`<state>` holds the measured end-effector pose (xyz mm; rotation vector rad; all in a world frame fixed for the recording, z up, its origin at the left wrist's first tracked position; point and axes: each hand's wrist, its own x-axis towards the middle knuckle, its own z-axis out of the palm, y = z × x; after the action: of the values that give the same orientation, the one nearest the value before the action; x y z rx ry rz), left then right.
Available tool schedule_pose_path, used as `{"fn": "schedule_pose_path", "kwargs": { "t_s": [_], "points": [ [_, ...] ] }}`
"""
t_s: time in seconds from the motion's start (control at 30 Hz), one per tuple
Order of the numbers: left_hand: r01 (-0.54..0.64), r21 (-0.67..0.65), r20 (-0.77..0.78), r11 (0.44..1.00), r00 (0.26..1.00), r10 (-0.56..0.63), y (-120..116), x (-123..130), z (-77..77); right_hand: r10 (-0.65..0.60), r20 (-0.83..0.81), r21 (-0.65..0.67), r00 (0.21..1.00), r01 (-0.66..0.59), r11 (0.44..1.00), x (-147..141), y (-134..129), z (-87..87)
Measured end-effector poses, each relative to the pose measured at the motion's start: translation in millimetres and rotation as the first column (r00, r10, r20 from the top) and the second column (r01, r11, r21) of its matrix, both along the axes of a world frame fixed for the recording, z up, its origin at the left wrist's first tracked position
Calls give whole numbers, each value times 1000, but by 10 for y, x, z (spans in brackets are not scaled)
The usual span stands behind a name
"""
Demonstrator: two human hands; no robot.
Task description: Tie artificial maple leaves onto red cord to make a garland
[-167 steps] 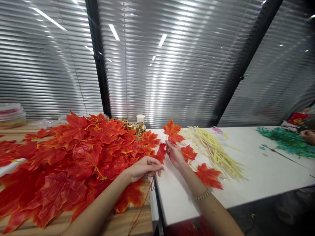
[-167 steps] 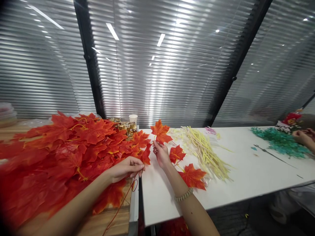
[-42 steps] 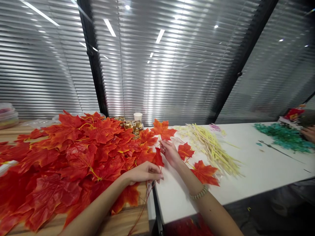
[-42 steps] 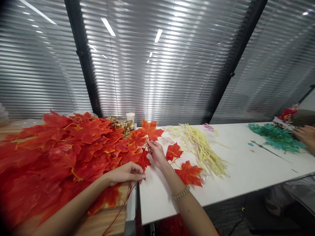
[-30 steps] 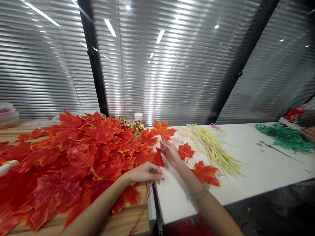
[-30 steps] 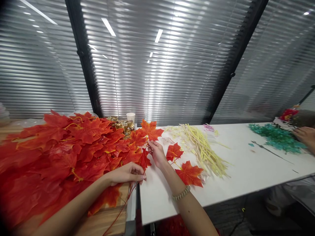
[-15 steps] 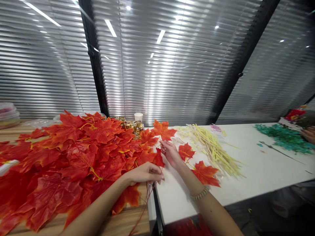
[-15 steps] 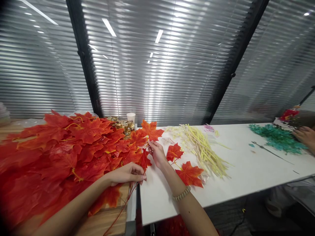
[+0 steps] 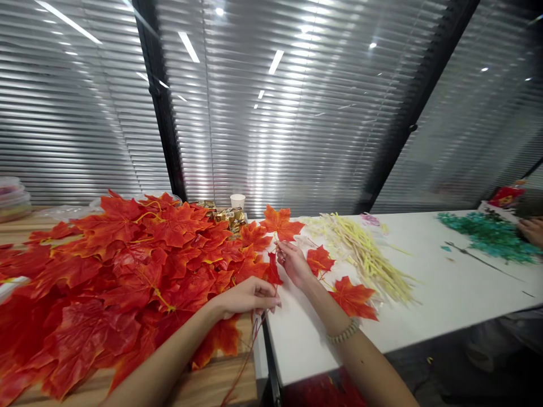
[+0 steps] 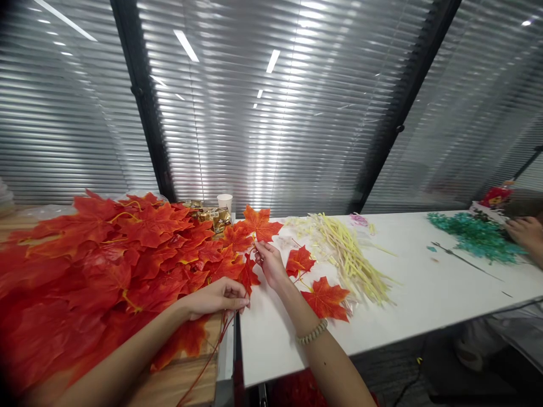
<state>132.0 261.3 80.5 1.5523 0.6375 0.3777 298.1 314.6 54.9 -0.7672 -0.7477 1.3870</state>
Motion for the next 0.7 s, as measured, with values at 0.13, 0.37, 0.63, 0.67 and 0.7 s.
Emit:
{"fn": "schedule_pose_path", "kwargs": {
  "t_s": [0.13, 0.37, 0.63, 0.67, 0.7],
  "points": [
    [-17, -19, 38, 1000, 999, 18, 6, -5, -3, 0, -11, 13, 1000, 0, 1000, 5, 9, -2],
    [-48, -49, 91, 998, 995, 52, 23, -26, -6, -13, -35, -9, 999, 13, 1000, 10, 25, -1],
    [-79, -131, 117, 988, 989, 95, 9, -34, 63, -10, -35, -5, 999, 10, 1000, 0, -10, -2],
    [-80, -131, 124, 988, 988, 96, 7, -34, 68, -9, -33, -10, 999, 9, 1000, -4, -19, 6],
    [-81, -127, 131, 989, 987, 98, 6, -34, 71, -7, -29, -15, 1000, 7, 1000, -8, -27, 15]
  ]
}}
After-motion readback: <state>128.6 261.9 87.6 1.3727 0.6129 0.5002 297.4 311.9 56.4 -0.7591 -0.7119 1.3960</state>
